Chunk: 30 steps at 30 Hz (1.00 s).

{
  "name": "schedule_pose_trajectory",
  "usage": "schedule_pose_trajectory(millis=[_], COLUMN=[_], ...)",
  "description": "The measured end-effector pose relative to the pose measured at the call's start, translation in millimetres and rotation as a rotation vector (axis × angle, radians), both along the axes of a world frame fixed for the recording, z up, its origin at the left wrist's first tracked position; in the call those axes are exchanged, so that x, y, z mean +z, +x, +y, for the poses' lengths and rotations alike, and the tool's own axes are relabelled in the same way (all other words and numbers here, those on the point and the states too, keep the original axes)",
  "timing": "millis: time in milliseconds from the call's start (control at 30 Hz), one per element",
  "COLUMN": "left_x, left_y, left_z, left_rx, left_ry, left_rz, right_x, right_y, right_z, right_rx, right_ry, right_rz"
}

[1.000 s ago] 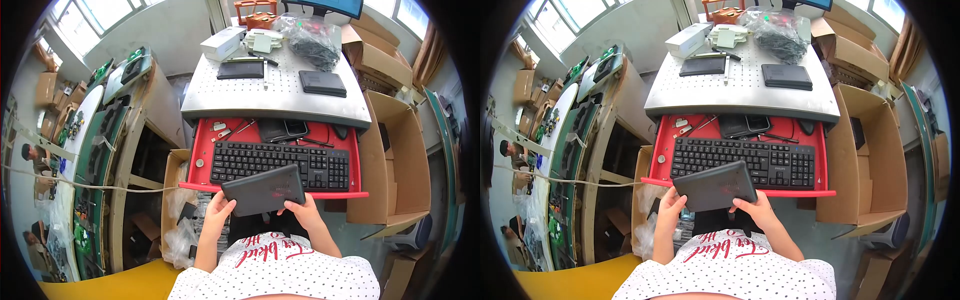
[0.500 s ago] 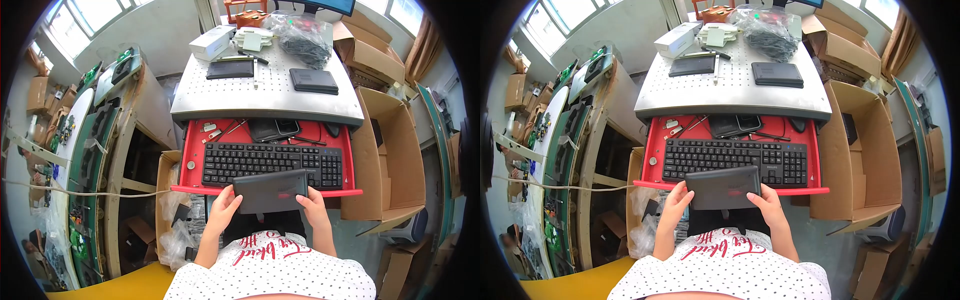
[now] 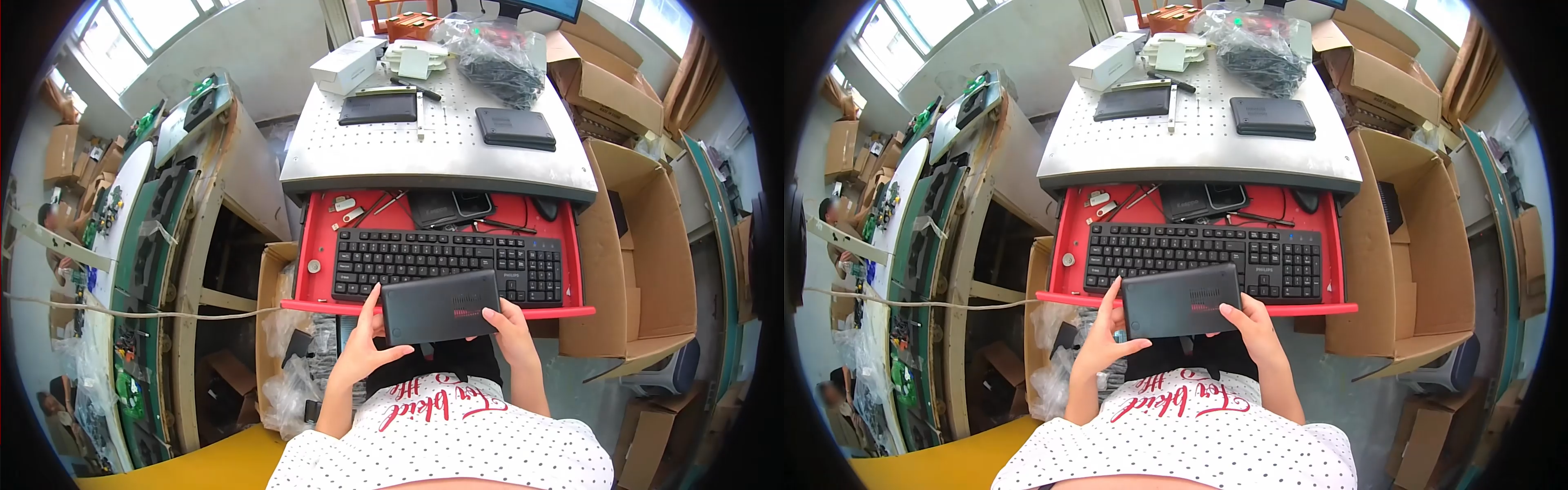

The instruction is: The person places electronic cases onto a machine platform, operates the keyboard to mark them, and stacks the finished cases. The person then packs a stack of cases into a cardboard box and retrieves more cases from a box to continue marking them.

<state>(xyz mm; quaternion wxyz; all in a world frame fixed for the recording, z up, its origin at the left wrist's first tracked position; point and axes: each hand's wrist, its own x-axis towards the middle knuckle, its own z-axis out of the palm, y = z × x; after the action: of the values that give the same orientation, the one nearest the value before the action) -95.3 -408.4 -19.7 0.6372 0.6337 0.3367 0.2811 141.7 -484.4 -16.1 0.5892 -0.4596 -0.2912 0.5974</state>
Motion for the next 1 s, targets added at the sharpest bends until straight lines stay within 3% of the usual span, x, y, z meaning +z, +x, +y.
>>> schedule_pose_trajectory(millis=[167, 267, 367, 500, 567, 667, 733, 767, 833, 933, 1000], left_x=[-3, -3, -4, -3, -3, 8, -2, 1, 4, 16, 17], left_y=[-4, -4, -1, -7, -19, -45, -72, -80, -93, -102, -108], left_z=[3, 7, 4, 5, 6, 6, 7, 5, 1, -7, -16], left_rx=[-0.011, -0.005, 0.070, 0.243, 0.304, 0.443, 0.544, 0.598, 0.714, 0.777, 0.805], left_ry=[0.149, 0.416, 0.336, 0.394, 0.275, 0.262, 0.301, 0.323, 0.324, 0.309, 0.354], left_rz=[0.124, 0.191, 0.075, 0.213, 0.044, -0.135, -0.176, -0.182, -0.179, -0.219, -0.214], right_x=[-3, -5, -2, 15, 28, 22, 60, 70, 62, 14, -9], right_y=[2, 3, 2, -11, -23, -28, -48, -49, -60, -63, -60], right_z=[-1, -1, 2, 24, 40, 82, 124, 155, 228, 361, 407], right_rx=[0.013, 0.051, 0.121, 0.294, 0.371, 0.454, 0.327, 0.250, 0.043, -0.153, -0.199], right_ry=[0.008, 0.021, 0.028, 0.040, 0.046, 0.196, 0.396, 0.579, 0.640, 0.803, 0.651], right_rz=[-0.019, -0.015, -0.013, -0.065, -0.097, -0.409, -0.448, -0.900, -1.351, -1.769, -1.966])
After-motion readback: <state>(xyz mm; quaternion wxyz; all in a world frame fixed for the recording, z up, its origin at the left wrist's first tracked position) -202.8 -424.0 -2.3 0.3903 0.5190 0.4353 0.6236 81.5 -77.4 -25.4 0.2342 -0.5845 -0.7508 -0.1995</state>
